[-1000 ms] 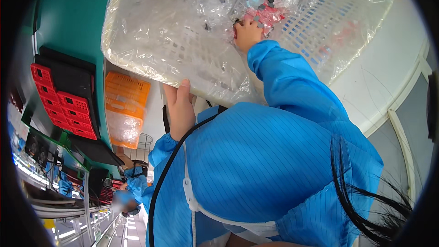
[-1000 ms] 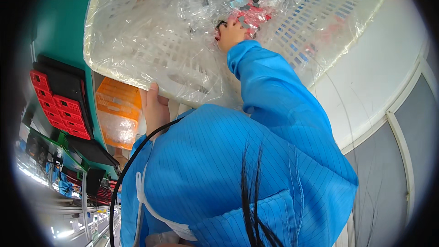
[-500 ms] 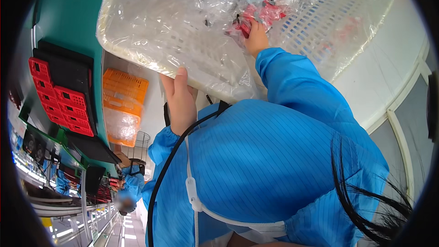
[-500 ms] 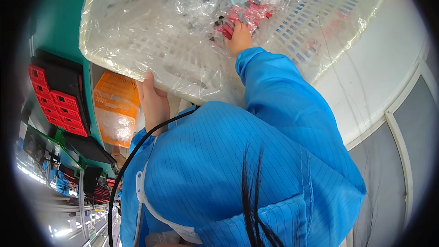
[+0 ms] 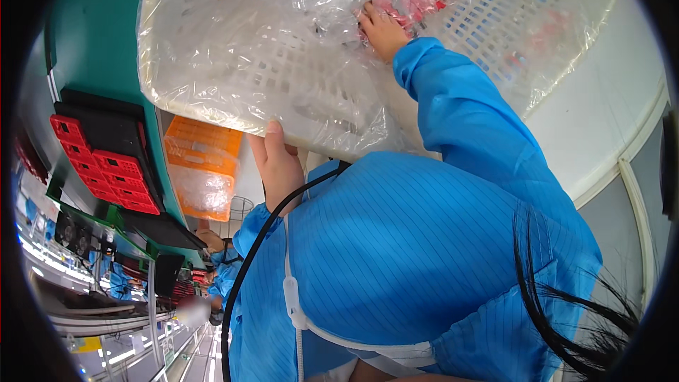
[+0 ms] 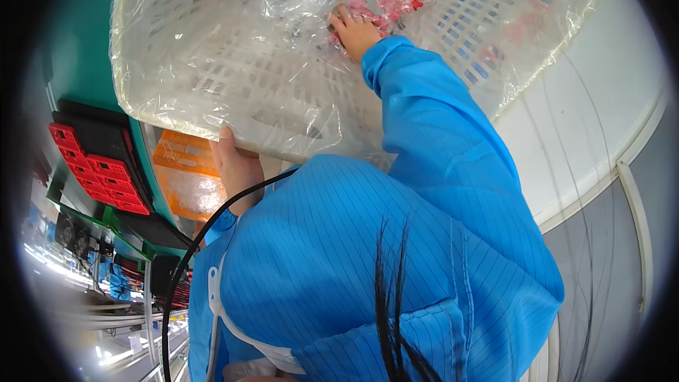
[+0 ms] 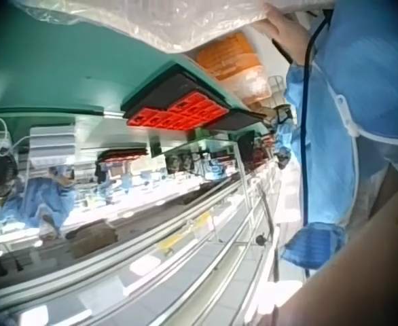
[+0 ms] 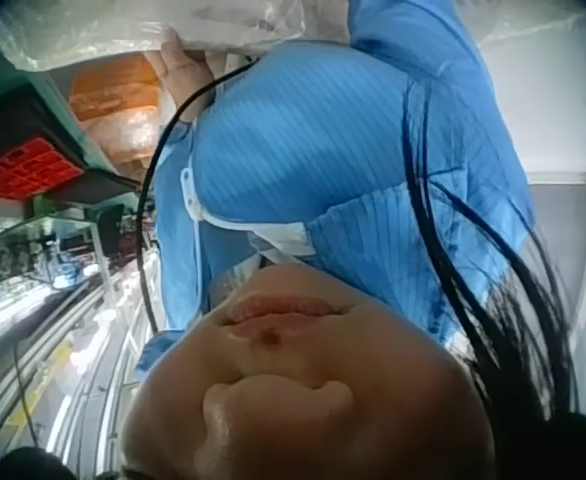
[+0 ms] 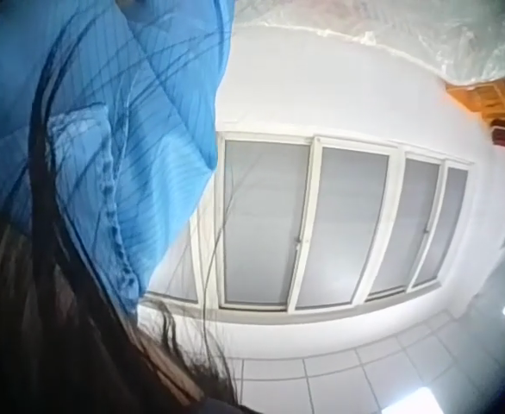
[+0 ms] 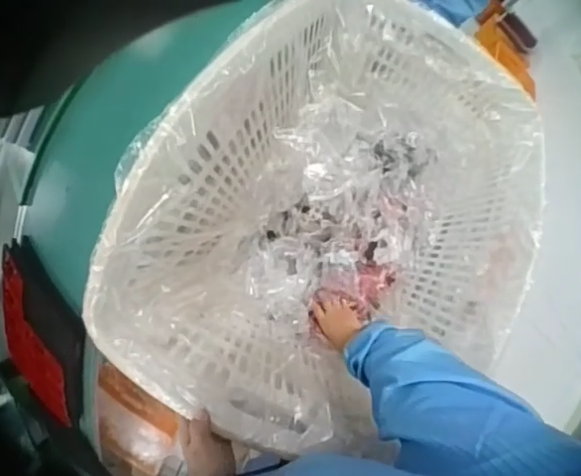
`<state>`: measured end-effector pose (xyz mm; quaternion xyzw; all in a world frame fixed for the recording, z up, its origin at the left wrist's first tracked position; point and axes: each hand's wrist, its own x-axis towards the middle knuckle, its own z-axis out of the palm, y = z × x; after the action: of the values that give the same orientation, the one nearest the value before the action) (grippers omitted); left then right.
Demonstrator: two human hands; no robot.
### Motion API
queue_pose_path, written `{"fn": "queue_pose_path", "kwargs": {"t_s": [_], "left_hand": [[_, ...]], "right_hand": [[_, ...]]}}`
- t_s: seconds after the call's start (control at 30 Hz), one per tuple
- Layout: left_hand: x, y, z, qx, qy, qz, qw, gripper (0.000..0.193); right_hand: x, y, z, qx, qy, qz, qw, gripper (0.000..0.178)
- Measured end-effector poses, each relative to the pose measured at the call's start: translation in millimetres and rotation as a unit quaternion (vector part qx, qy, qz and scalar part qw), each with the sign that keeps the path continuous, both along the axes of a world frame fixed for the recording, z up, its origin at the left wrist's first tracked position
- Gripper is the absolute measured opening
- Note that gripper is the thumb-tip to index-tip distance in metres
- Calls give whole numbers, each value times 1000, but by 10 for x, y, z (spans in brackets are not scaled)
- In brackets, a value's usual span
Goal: The person sorts and organizes red plastic electronic device casings by hand, placing them into assembly trays on an assembly line.
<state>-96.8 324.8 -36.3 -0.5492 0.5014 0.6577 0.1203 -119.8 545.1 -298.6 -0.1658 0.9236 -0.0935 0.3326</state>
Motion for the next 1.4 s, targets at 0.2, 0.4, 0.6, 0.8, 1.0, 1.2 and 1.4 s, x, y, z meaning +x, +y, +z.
{"fn": "queue_pose_path", "kwargs": {"t_s": [0.2, 0.4, 0.6, 0.8, 1.0, 1.2, 1.4], "left_hand": [[-88, 20, -12, -59, -39, -29, 997, 47], [-117, -56, -35, -58, -5, -32, 998, 48], [-188, -176, 5, 21, 55, -121, 991, 51], [-149, -334, 457, -132, 232, -164, 950, 54], [-911, -129, 903, 201, 292, -361, 863, 60], [-657, -332, 599, 607, 205, -267, 720, 48], [-470, -425, 382, 694, 205, -183, 666, 72]], "right_hand": [[132, -104, -375, 62, 117, -58, 990, 51], [-21, -306, -294, 176, 22, -114, 978, 47], [-328, -206, 446, -25, 63, -223, 973, 67], [-1018, 109, 1684, -408, -13, -503, 762, 81], [-911, -390, 3667, -542, -159, -388, 728, 64], [-473, -707, 3851, -380, 320, -205, 843, 43], [-338, -823, 4279, -539, 156, -376, 737, 11]]}}
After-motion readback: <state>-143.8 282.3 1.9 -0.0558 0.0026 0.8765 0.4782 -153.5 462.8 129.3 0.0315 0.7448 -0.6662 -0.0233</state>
